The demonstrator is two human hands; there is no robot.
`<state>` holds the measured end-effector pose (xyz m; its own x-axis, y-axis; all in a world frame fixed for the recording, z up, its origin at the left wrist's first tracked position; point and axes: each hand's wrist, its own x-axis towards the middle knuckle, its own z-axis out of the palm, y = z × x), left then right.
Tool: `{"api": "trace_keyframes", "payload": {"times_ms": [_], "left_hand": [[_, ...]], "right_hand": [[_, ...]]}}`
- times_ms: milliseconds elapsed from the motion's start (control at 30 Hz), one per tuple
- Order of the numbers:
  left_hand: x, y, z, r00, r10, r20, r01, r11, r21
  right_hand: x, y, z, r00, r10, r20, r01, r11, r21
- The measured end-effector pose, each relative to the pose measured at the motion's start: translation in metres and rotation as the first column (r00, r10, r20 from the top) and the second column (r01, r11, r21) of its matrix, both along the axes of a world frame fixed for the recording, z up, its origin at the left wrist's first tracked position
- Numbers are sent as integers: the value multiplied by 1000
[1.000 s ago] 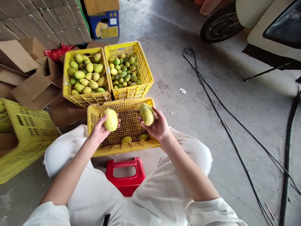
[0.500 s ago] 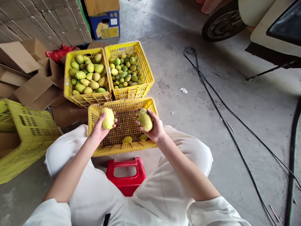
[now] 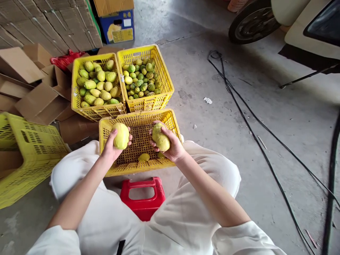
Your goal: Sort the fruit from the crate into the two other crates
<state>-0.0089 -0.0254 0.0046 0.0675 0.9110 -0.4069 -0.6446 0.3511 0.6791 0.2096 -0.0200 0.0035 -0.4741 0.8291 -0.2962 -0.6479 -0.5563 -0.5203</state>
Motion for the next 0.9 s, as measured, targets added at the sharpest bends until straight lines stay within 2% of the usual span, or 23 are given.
{"api": "trace_keyframes", "payload": {"times_ms": [100, 200, 300, 400, 567, 667, 767, 900], "left_hand": [[-1, 2, 5, 999, -10, 52, 13, 998, -61], [-5, 4, 13, 994, 38, 103, -27, 993, -112], [-7, 4, 20, 992, 72, 104, -61, 993, -105], [-5, 1, 20, 997, 35, 63, -29, 996, -85], [0, 0, 13, 998, -33, 55, 42, 984, -171], [-2, 1, 12, 995, -16, 100, 38, 974, -222], [-6, 1, 18, 991, 39, 130, -8, 972, -233], [-9, -1, 24, 991, 75, 113, -56, 985, -162]], "right_hand": [[4, 2, -1, 998, -68, 2, 68, 996, -59], [13, 7, 4, 988, -155, -21, 152, 983, -104], [15, 8, 8, 979, -203, -17, 199, 973, -112], [8, 6, 5, 986, -166, -31, 161, 979, -125], [-2, 1, -7, 1000, 16, 18, -12, 978, -208], [1, 1, -7, 1000, -5, 30, 13, 965, -262], [10, 3, 0, 995, -101, -4, 98, 968, -230], [18, 6, 10, 984, -177, -9, 175, 977, -122]]}}
